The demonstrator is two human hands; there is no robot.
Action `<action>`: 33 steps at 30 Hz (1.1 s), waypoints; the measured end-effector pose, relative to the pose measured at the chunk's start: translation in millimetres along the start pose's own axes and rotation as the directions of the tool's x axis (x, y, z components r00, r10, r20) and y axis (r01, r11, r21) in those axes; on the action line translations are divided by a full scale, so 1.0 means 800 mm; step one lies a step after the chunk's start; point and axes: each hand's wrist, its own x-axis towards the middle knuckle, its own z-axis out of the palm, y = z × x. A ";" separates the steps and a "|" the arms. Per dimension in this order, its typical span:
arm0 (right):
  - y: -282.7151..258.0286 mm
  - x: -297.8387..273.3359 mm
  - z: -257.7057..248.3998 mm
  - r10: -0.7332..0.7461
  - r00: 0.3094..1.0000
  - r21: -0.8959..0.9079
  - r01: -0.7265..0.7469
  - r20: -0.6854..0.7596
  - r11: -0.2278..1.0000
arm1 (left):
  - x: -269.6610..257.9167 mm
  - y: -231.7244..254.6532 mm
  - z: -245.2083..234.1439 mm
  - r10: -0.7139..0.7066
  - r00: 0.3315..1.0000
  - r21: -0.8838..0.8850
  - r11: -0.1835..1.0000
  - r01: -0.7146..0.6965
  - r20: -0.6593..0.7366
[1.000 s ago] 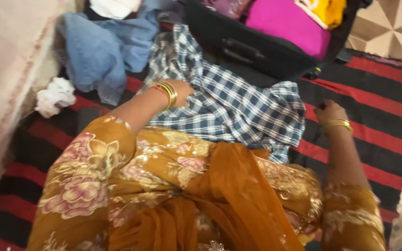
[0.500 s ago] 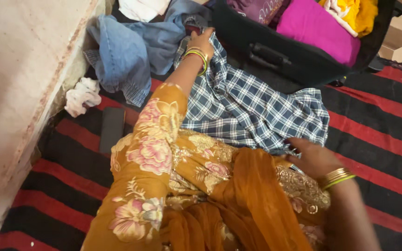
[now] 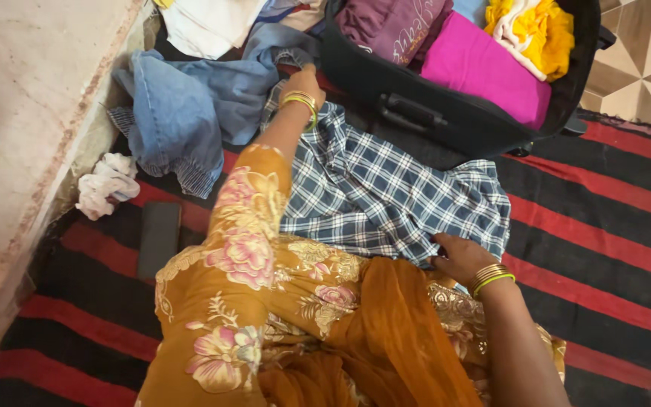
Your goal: The person folds a plaid shirt and places it into an open suitcase on a rug.
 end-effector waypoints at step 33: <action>0.047 0.013 0.027 0.093 0.995 -0.043 -0.091 0.033 0.995 | -0.061 -0.153 0.026 -0.060 0.949 0.000 0.998 0.063 0.311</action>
